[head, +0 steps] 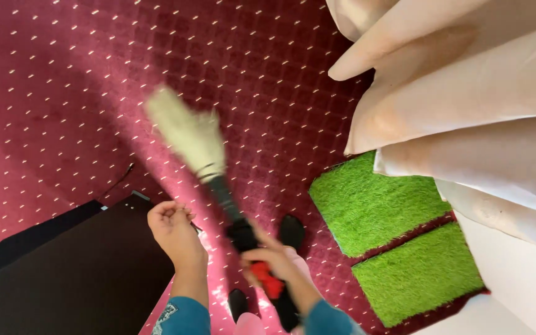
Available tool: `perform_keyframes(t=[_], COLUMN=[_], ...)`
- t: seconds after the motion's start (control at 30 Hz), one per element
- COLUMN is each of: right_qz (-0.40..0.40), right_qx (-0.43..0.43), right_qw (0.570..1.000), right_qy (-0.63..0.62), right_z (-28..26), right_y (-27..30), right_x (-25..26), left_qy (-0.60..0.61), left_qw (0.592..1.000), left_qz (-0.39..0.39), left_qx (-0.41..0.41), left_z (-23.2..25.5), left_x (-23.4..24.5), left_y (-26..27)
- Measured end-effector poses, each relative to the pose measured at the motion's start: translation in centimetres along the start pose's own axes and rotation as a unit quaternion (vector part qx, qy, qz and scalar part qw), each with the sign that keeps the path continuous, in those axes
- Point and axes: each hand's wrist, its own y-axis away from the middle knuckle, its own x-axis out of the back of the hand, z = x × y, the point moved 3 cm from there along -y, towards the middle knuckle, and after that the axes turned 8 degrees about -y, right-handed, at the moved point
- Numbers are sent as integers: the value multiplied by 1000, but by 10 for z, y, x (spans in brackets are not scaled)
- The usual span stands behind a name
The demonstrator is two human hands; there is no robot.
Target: Clean the floor with a broom and organize items on a computer desk.
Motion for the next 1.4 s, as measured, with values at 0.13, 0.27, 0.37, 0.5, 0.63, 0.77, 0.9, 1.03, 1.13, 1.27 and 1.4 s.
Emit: perform_keyframes(t=[0.13, 0.27, 0.37, 0.5, 0.63, 0.77, 0.9, 1.03, 1.13, 1.27, 1.4], right_qz=[72, 209, 96, -144, -198, 16, 235, 272, -32, -148, -60], right_qx=[107, 78, 0, -133, -25, 123, 160, 106, -108, -13, 0], right_qw=[991, 970, 988, 974, 978, 990, 952, 955, 984, 989, 997], right_qy=[-17, -98, -125, -110, 67, 73, -117, -55, -136, -14, -41], right_z=[10, 57, 66, 23, 15, -19, -5, 28, 81, 62, 11], right_y=[-4, -38, -78, -75, -54, -27, -57, -80, -125, -98, -41], right_x=[125, 133, 74, 0, 37, 107, 149, 33, 7, -24, 31], left_qy=[13, 9, 4, 30, 33, 9, 45, 30, 36, 25, 39], left_qw=[1000, 997, 996, 997, 998, 998, 996, 997, 997, 999, 998], left_qz=[12, 38, 45, 48, 42, 54, 48, 51, 43, 39, 39], left_qx=[14, 62, 73, 57, 45, 44, 55, 57, 54, 13, 12], left_z=[6, -4, -3, -8, -7, 8, 12, 10, 7, 24, 31], left_x=[12, 25, 23, 24, 24, 22, 25, 26, 28, 24, 25], left_y=[0, 7, 7, 6, 5, 7, 9, 6, 5, -4, -14])
